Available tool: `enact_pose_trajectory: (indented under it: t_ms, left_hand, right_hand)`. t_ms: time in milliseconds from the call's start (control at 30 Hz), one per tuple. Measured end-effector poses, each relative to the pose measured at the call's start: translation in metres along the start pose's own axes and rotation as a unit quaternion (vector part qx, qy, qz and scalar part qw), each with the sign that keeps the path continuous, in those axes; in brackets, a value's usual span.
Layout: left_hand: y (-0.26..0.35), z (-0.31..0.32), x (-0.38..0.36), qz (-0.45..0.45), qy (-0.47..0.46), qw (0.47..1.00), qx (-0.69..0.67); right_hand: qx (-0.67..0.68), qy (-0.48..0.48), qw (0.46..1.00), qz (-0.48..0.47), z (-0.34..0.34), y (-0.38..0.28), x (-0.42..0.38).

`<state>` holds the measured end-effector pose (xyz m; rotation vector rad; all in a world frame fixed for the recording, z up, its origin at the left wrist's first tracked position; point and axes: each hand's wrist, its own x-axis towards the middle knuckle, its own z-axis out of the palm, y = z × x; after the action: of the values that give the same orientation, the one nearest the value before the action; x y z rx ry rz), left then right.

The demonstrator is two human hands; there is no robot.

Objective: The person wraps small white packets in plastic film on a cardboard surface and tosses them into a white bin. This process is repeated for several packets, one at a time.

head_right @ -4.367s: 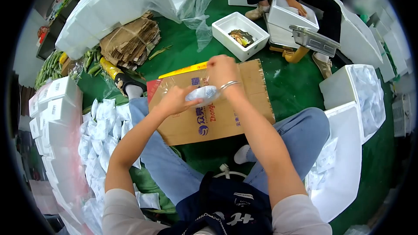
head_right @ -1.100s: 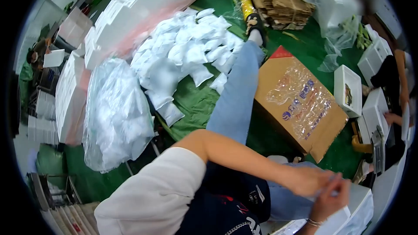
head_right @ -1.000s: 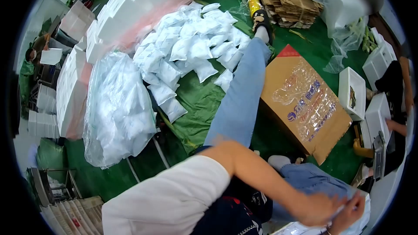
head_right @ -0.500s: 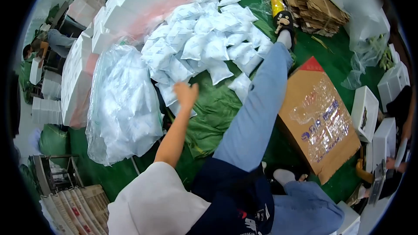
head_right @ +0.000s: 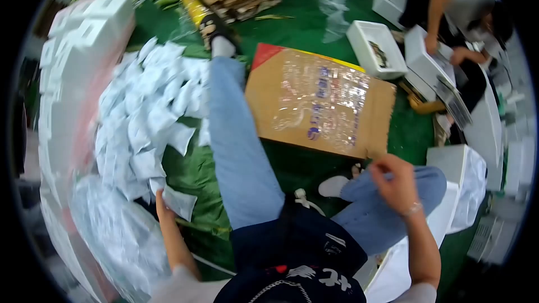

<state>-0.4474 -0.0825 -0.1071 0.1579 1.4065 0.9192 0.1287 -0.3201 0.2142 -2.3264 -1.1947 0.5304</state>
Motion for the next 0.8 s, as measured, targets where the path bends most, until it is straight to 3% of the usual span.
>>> enact_pose_trajectory:
  t_ms: [33,67,100,133,233,267,300,367,400,433,500,533,567,600,633,667,700,767,800]
  left_hand:
    - [-0.007,0.032,-0.052,0.023,-0.072,0.996,-0.049]
    - [-0.011,0.061,-0.087,0.013,-0.071,0.997,-0.040]
    - [-0.016,0.107,-0.129,0.087,-0.101,0.991,-0.023]
    - [-0.015,0.150,-0.161,0.105,-0.186,0.977,-0.008]
    - [-0.023,0.269,-0.202,0.161,-0.392,0.903,0.073]
    - [-0.034,0.307,-0.216,0.167,-0.404,0.891,0.123]
    - [-0.052,0.344,-0.221,0.157,-0.472,0.860,0.115]
    - [-0.098,0.399,-0.218,0.067,-0.561,0.815,0.132]
    - [-0.122,0.420,-0.216,0.085,-0.595,0.788,0.133]
    - [-0.140,0.436,-0.215,0.061,-0.612,0.776,0.136]
    - [-0.181,0.453,-0.184,0.162,-0.608,0.747,0.215]
    - [-0.173,0.458,-0.181,0.321,-0.584,0.683,0.299]
    - [-0.159,0.459,-0.175,0.468,-0.539,0.593,0.373]
    - [-0.155,0.455,-0.166,0.518,-0.379,0.629,0.439]
    - [-0.144,0.443,-0.157,0.558,-0.258,0.591,0.523]
    - [-0.134,0.434,-0.149,0.587,-0.132,0.535,0.593]
    - [-0.129,0.429,-0.145,0.589,-0.133,0.528,0.597]
    - [-0.121,0.421,-0.138,0.361,-0.204,0.449,0.791]
    - [-0.114,0.421,-0.129,0.360,-0.202,0.448,0.793]
  right_hand:
    - [0.053,-0.046,0.997,-0.010,0.012,0.000,0.006]
    - [0.108,-0.092,0.990,-0.025,0.025,-0.001,0.012]
    - [0.180,-0.146,0.973,-0.008,0.041,-0.003,0.016]
    - [0.256,-0.191,0.947,-0.031,0.058,-0.008,0.022]
    - [0.317,-0.262,0.904,-0.117,0.101,-0.030,0.042]
    - [0.350,-0.255,0.894,-0.112,0.110,-0.034,0.048]
    - [0.355,-0.248,0.894,-0.114,0.118,-0.034,0.054]
    - [0.527,-0.159,0.831,-0.084,0.122,-0.028,0.073]
    - [0.462,-0.109,0.878,-0.061,0.107,-0.020,0.083]
    - [0.495,-0.089,0.864,-0.022,0.103,-0.006,0.091]
    - [0.493,-0.120,0.862,0.000,0.083,0.018,0.105]
    - [0.495,-0.118,0.861,0.004,0.084,0.035,0.112]
    - [0.323,-0.038,0.945,-0.023,0.094,0.057,0.122]
    - [0.135,0.043,0.989,-0.052,0.102,0.072,0.133]
    - [0.140,0.045,0.988,-0.049,0.106,0.079,0.142]
    - [0.053,0.044,0.997,-0.026,0.112,0.082,0.152]
    - [-0.034,0.041,0.999,-0.001,0.120,0.086,0.158]
    - [-0.054,0.047,0.997,-0.022,0.137,0.098,0.163]
    - [-0.083,0.054,0.994,-0.048,0.141,0.103,0.166]
